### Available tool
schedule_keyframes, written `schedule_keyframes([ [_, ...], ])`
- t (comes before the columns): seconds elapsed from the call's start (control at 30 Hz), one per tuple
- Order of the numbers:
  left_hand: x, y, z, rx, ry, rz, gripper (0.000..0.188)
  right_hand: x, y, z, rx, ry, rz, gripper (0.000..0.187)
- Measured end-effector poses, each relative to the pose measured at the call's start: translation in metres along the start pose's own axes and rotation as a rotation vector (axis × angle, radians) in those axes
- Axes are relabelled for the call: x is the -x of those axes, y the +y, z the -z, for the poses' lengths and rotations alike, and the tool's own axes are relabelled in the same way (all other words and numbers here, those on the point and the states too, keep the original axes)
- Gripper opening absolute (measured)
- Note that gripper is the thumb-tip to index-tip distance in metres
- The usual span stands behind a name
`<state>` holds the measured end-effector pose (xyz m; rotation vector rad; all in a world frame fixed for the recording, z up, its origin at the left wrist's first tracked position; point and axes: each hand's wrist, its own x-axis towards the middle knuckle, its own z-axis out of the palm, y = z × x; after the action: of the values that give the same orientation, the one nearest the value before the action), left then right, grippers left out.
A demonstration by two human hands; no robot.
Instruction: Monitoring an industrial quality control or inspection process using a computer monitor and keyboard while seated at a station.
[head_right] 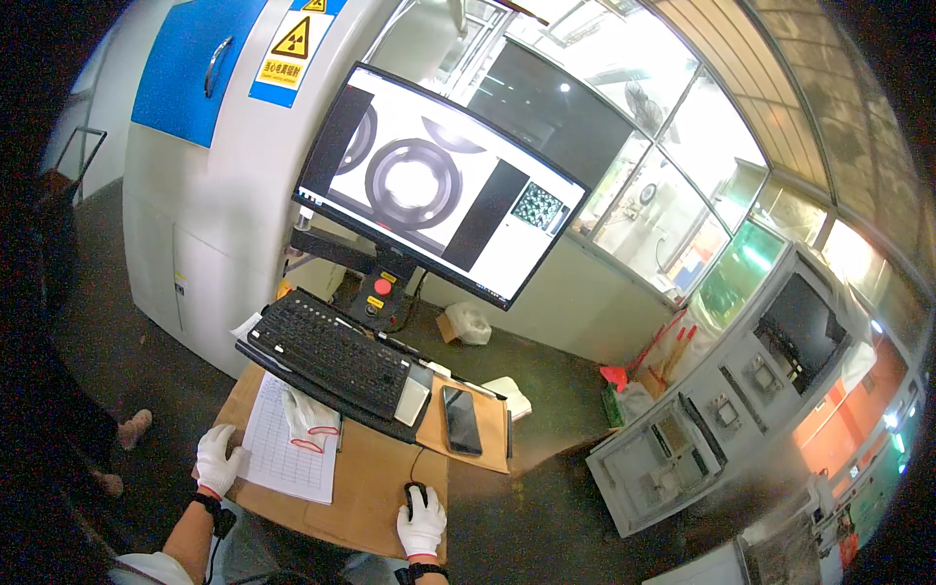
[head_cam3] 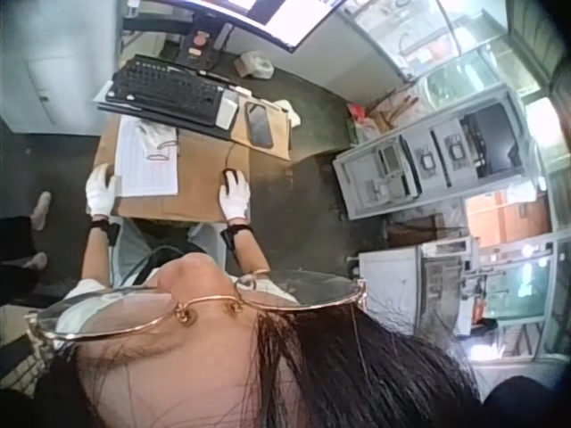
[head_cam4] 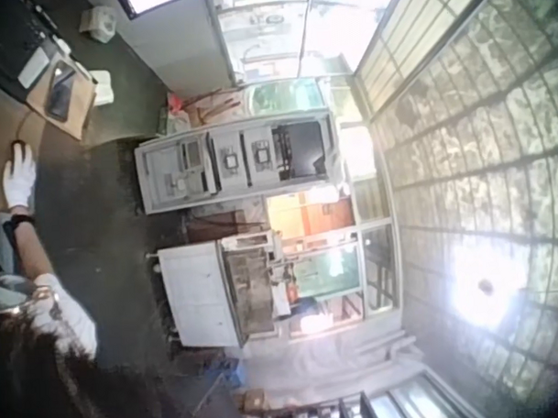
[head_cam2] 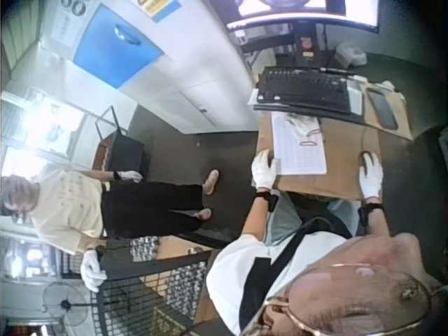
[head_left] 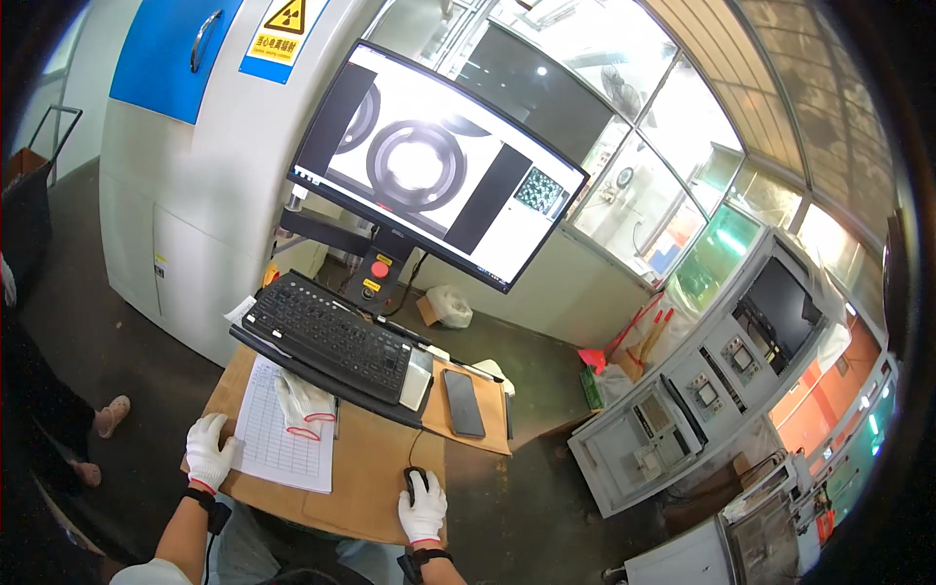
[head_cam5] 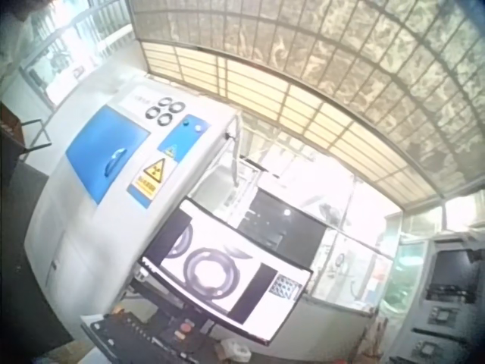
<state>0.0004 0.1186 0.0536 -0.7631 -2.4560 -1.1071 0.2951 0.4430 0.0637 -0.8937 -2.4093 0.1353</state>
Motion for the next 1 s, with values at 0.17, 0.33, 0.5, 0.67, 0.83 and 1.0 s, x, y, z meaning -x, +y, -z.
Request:
schedule_keyframes([
  [0.17,0.002,-0.004,-0.002,-0.002,0.000,0.000,0.047,-0.003,-0.003,0.004,-0.009,-0.021,-0.005,0.053],
  [0.33,0.000,-0.004,-0.002,0.008,-0.024,0.001,0.047,-0.003,-0.004,0.004,0.000,0.000,0.001,0.053],
  [0.5,0.000,-0.006,-0.003,-0.019,-0.024,-0.006,0.049,-0.006,-0.006,0.006,-0.010,0.001,0.013,0.052],
  [0.67,0.002,-0.009,-0.006,-0.011,0.003,-0.036,0.048,-0.001,-0.006,0.007,0.005,0.012,0.003,0.053],
  [0.83,0.005,-0.017,-0.010,-0.018,-0.005,-0.008,0.049,-0.003,-0.004,0.005,-0.027,0.005,0.020,0.052],
  [1.0,0.004,-0.018,-0.012,-0.004,-0.010,0.003,0.051,-0.006,-0.005,0.006,-0.029,0.002,0.000,0.053],
])
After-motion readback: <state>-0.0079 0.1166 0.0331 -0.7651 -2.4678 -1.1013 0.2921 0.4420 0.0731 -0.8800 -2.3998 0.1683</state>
